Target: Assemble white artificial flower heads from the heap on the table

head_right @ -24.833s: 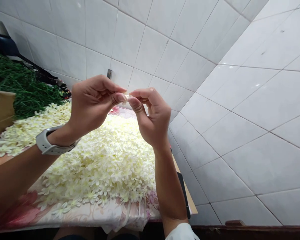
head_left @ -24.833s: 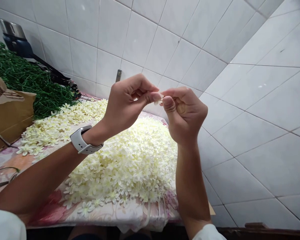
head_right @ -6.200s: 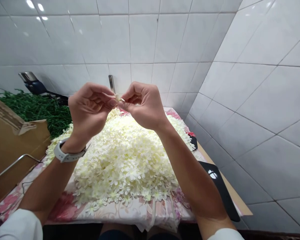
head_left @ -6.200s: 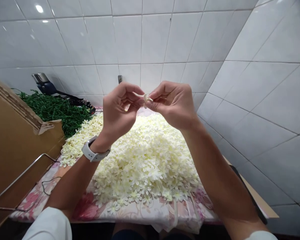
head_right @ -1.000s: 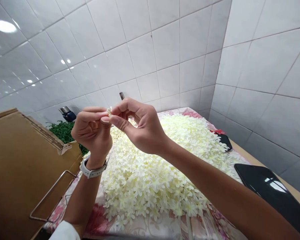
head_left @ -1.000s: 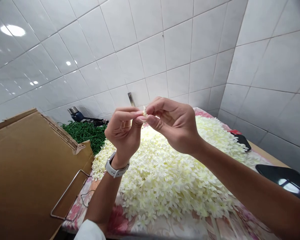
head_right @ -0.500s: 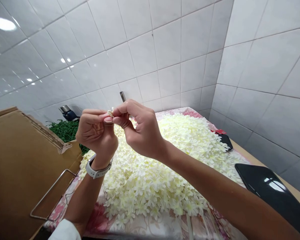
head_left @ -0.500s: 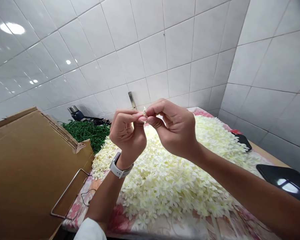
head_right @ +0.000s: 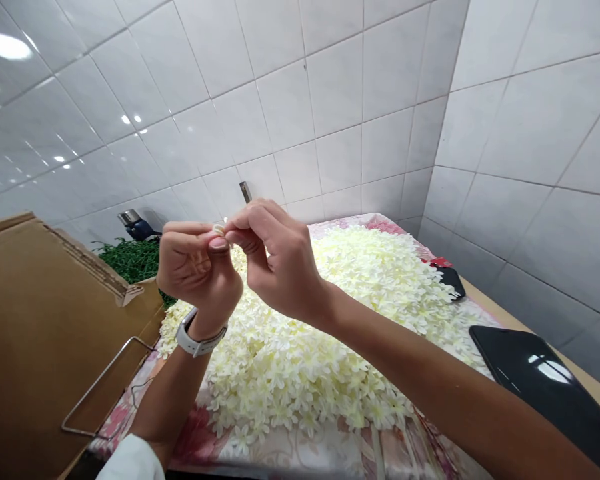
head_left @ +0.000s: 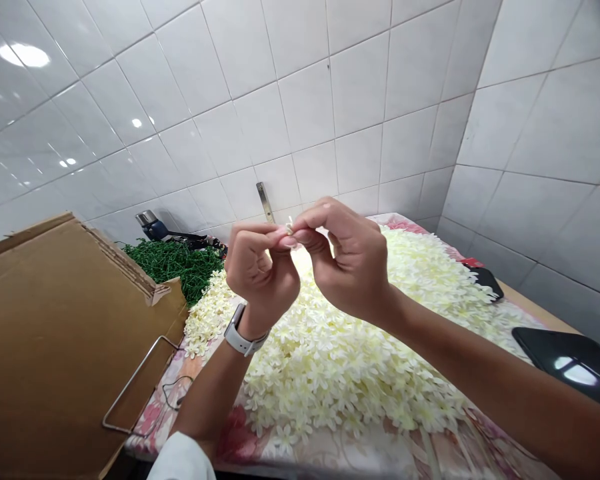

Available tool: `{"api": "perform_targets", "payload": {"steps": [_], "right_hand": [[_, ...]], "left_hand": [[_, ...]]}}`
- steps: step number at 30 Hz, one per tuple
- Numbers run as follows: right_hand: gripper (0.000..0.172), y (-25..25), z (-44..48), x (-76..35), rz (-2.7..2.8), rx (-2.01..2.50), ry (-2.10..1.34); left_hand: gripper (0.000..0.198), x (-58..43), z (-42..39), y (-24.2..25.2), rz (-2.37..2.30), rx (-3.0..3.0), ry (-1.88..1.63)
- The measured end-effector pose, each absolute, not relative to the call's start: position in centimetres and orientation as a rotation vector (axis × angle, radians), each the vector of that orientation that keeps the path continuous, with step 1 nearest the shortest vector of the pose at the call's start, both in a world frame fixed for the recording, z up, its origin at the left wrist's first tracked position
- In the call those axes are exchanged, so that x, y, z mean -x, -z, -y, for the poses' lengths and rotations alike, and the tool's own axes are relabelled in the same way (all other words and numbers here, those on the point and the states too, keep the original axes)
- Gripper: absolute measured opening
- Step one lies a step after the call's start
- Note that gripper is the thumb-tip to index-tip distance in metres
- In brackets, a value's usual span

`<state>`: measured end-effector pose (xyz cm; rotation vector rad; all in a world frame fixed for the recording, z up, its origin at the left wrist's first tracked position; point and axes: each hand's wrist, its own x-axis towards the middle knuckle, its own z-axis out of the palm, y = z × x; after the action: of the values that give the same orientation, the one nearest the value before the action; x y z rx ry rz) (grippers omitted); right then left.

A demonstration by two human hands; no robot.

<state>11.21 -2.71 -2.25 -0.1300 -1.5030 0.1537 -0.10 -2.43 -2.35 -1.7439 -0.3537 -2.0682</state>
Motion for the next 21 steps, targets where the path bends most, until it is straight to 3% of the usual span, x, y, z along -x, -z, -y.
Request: {"api": "perform_targets", "payload": {"steps": [5, 13, 21], "right_hand": [[0.003, 1.9, 2.5, -11.5, 1.543, 0.069, -0.552], [0.014, 1.5, 2.5, -12.2, 1.552, 0.044, -0.412], [0.021, 1.1, 3.4, -12.5, 1.58, 0.127, -0.319]], "left_hand": [[0.014, 0.7, 2.1, 1.5, 0.339, 1.867, 2.232], [0.015, 0.4, 2.4, 1.6, 0.296, 1.938, 2.263], [0.01, 0.8, 2.7, 1.7, 0.26, 1.912, 2.059]]}}
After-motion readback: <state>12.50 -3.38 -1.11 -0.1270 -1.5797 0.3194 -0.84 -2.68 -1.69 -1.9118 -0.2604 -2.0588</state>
